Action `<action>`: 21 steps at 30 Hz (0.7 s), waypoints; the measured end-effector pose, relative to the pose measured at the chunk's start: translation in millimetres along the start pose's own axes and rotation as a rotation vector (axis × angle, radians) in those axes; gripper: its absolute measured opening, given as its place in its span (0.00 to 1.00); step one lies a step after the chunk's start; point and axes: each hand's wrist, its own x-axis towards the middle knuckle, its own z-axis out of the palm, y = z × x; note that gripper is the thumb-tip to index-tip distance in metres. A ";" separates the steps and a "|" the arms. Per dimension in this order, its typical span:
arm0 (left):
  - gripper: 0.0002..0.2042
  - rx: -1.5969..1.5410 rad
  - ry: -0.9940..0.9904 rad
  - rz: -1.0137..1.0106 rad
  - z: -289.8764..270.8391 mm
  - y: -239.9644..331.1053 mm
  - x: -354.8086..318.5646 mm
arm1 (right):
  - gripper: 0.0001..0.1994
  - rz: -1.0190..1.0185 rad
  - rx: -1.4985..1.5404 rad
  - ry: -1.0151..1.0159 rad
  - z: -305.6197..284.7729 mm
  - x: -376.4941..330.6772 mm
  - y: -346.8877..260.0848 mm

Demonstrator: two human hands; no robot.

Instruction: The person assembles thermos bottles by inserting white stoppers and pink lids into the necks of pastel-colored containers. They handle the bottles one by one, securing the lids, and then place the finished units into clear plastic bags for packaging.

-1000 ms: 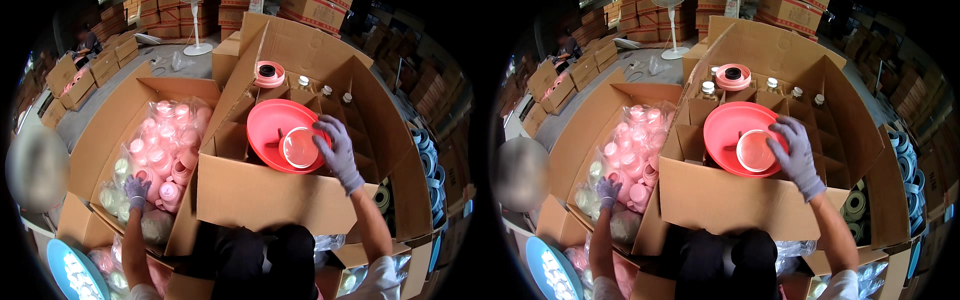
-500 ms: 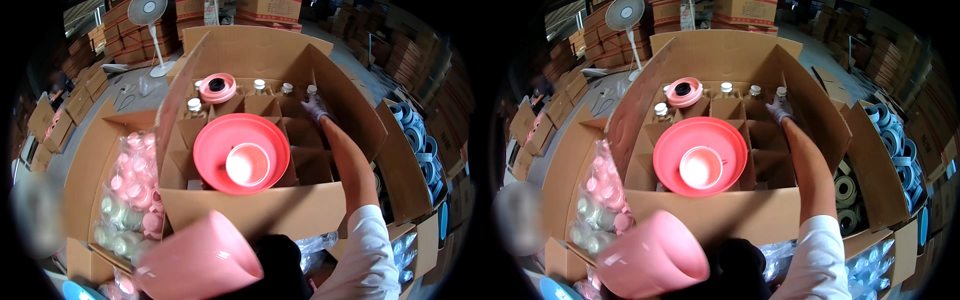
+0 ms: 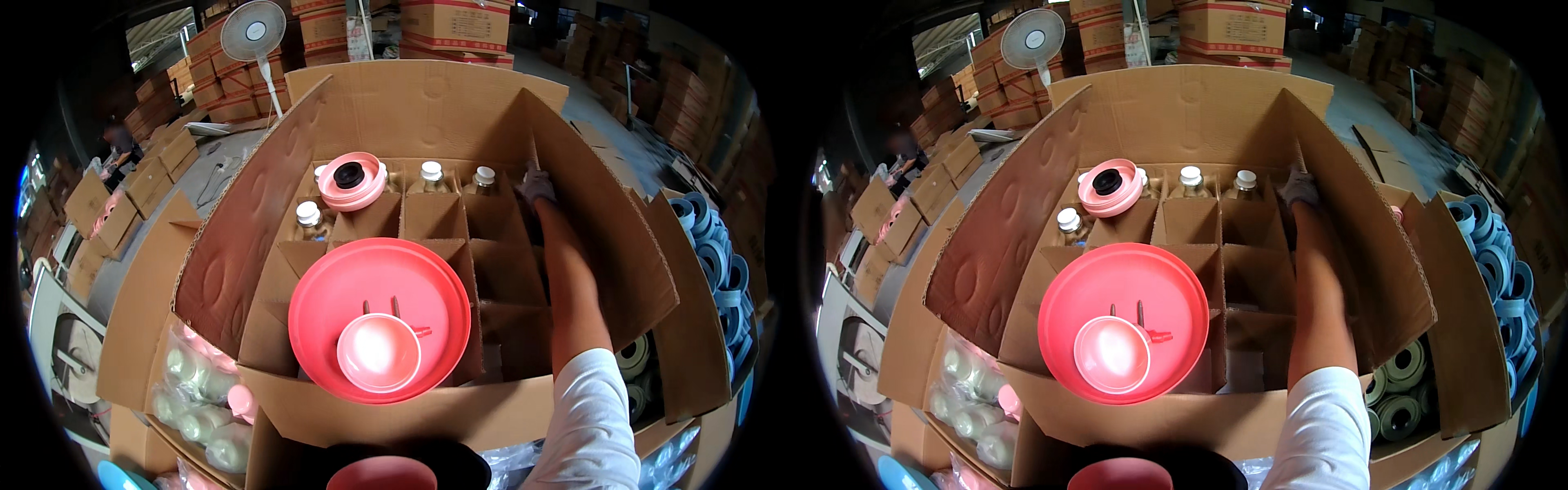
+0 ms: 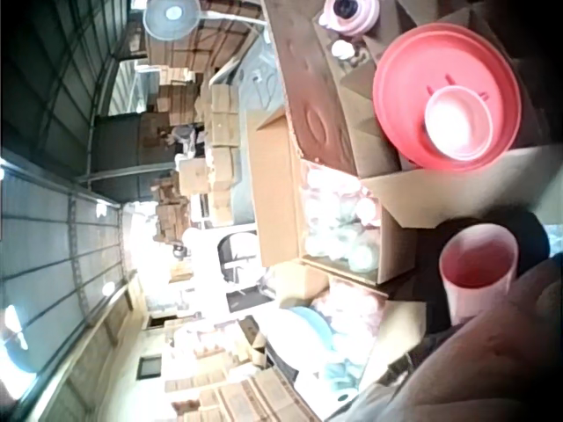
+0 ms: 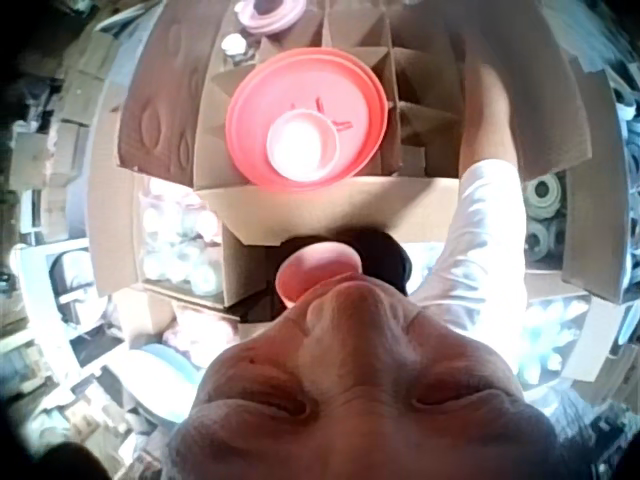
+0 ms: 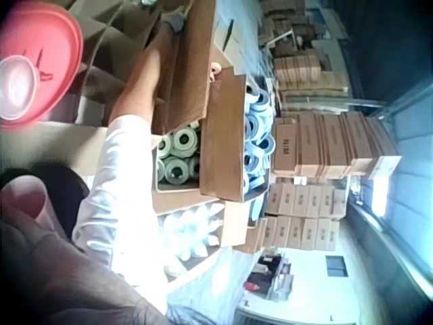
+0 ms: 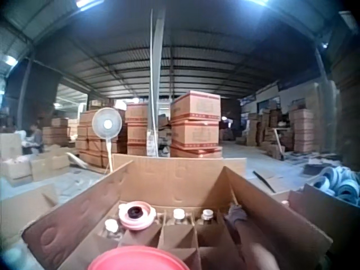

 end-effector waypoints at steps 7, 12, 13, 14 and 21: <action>0.11 0.000 -0.057 0.136 13.8 3.6 -4.7 | 0.34 0.038 -0.205 -0.069 -8.3 2.5 40.3; 0.12 -0.177 -0.090 0.146 18.6 22.0 -32.0 | 0.22 -0.123 -0.224 0.042 -22.4 -73.0 13.9; 0.12 -0.340 -0.131 0.016 27.9 34.3 -25.6 | 0.20 -0.114 -0.248 0.067 -36.7 -84.3 17.2; 0.09 -0.227 -0.172 0.234 29.9 29.5 -15.6 | 0.18 -0.157 -0.260 0.137 -53.4 -95.7 10.4; 0.09 -0.156 -0.188 0.581 65.9 73.8 30.6 | 0.15 -0.499 -0.273 0.417 -211.4 -229.9 -66.4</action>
